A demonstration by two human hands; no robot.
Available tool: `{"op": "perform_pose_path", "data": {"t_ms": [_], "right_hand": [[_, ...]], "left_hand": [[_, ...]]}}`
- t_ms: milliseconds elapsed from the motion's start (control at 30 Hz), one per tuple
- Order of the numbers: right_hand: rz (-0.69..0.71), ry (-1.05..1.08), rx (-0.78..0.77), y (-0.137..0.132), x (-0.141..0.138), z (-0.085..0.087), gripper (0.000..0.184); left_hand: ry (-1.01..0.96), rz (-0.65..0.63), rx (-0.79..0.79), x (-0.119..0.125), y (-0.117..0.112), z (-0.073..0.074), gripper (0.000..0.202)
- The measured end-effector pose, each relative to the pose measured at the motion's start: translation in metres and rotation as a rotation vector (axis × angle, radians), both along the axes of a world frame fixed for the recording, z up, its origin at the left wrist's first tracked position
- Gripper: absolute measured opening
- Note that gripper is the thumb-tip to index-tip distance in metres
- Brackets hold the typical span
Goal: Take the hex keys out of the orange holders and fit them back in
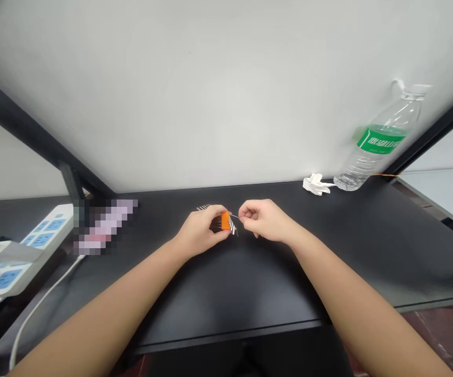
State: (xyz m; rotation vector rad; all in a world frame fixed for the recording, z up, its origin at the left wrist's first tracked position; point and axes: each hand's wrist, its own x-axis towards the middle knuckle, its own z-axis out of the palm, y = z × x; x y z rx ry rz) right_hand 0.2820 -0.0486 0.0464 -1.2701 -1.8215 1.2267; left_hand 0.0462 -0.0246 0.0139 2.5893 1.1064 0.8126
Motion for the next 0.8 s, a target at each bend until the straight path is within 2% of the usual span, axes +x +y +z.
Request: {"op": "perform_pose_path", "data": {"t_ms": [300,467,600,700,800], "right_hand": [[-0.02,0.027,-0.039,-0.002,0.002,0.003,0.004],[-0.067,0.184,-0.222,0.006,0.006,0.0,0.018],[-0.073,0.393,-0.374,0.011,-0.004,-0.011,0.031],[-0.12,0.374,-0.268,0.009,-0.017,-0.017,0.032],[-0.127,0.161,0.0,0.002,-0.027,-0.017,0.018]], "left_hand": [[0.024,-0.014,0.061,-0.001,0.001,-0.001,0.036],[0.065,-0.064,0.138,0.0,-0.001,-0.003,0.039],[0.05,-0.1,0.066,0.006,-0.005,-0.001,0.036],[-0.013,-0.085,-0.006,0.009,-0.006,0.002,0.035],[-0.069,-0.084,-0.023,0.01,-0.005,0.002,0.026]]}}
